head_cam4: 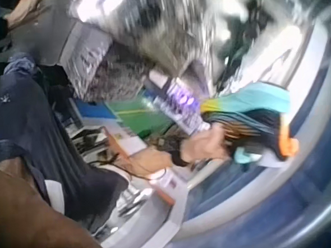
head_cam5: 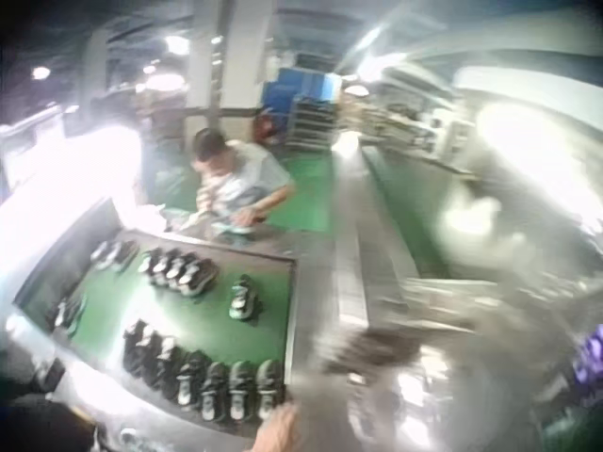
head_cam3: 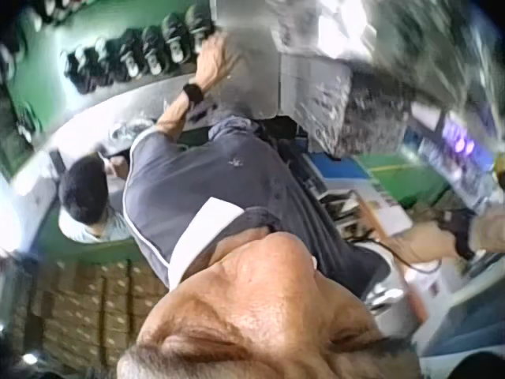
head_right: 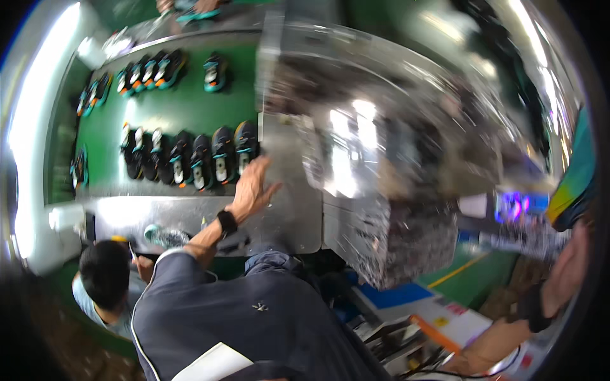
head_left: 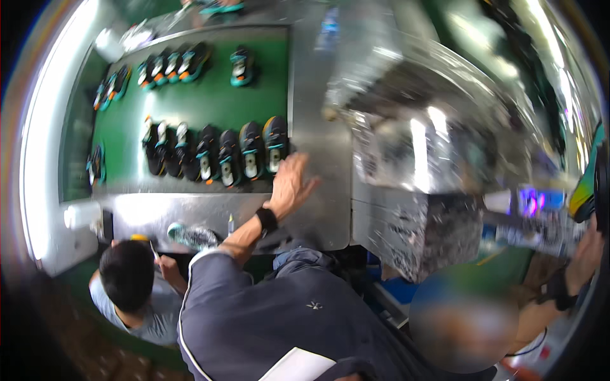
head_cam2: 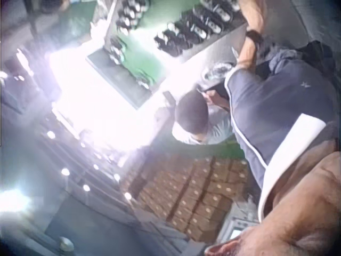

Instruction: The person picks up shoes from a conveyor belt, places them into a press machine, operates the machine via a control panel, and places the finished shoes back onto the belt.

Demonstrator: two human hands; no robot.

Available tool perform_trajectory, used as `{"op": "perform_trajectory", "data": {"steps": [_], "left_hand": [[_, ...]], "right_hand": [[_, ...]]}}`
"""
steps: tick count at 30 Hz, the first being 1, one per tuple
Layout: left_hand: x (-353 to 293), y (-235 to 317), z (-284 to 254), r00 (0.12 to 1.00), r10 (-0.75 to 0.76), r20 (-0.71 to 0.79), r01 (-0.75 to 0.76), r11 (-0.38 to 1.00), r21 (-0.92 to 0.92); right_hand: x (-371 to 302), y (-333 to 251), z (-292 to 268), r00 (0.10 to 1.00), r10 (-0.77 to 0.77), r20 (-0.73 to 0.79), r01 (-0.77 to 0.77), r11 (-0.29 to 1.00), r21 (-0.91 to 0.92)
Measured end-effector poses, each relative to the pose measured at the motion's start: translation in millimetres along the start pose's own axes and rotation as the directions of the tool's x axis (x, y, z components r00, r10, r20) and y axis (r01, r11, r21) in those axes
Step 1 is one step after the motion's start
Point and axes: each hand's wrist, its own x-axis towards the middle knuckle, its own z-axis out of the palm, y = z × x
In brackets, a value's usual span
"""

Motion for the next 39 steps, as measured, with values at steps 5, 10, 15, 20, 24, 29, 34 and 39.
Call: {"op": "perform_trajectory", "data": {"steps": [5,10,15,20,24,29,34,39], "left_hand": [[-34.3,185.3,-26.0,0.577,0.554,0.601,0.069,0.7,-0.711],[-58.9,338.2,6.6,0.259,0.838,0.481,0.329,0.392,-0.859],[-145.3,449.8,75.7,-0.284,0.768,0.574,0.766,0.542,-0.346],[-270.0,512.0,138.9,-0.412,0.704,0.578,0.688,0.656,-0.309],[-378.4,545.3,174.1,-0.315,0.763,0.564,0.367,0.646,-0.669],[-502.0,558.5,202.4,-0.355,0.869,0.344,0.111,0.404,-0.908],[-585.7,582.5,257.0,-0.597,0.659,0.456,0.014,0.578,-0.816],[-670.6,620.5,359.7,-0.493,0.732,0.471,-0.187,0.44,-0.878]], "right_hand": [[-182.3,-8.4,-77.3,0.988,0.129,-0.08,-0.137,0.986,-0.1],[-311.2,-36.9,-122.0,0.968,0.252,0.003,-0.246,0.948,-0.202],[-426.7,-51.7,-172.2,0.881,0.468,0.064,-0.414,0.831,-0.371],[-598.4,-70.7,-179.9,0.401,0.574,-0.714,-0.795,0.606,0.04],[-717.8,-89.7,-153.5,-0.148,0.692,-0.706,-0.575,0.521,0.631],[-803.4,-106.3,-162.1,-0.416,0.628,-0.657,-0.409,0.517,0.752],[-867.0,-122.9,-196.7,-0.651,0.442,-0.617,-0.274,0.621,0.735],[-912.4,-156.3,-212.9,-0.769,0.137,-0.625,-0.464,0.555,0.691]]}}
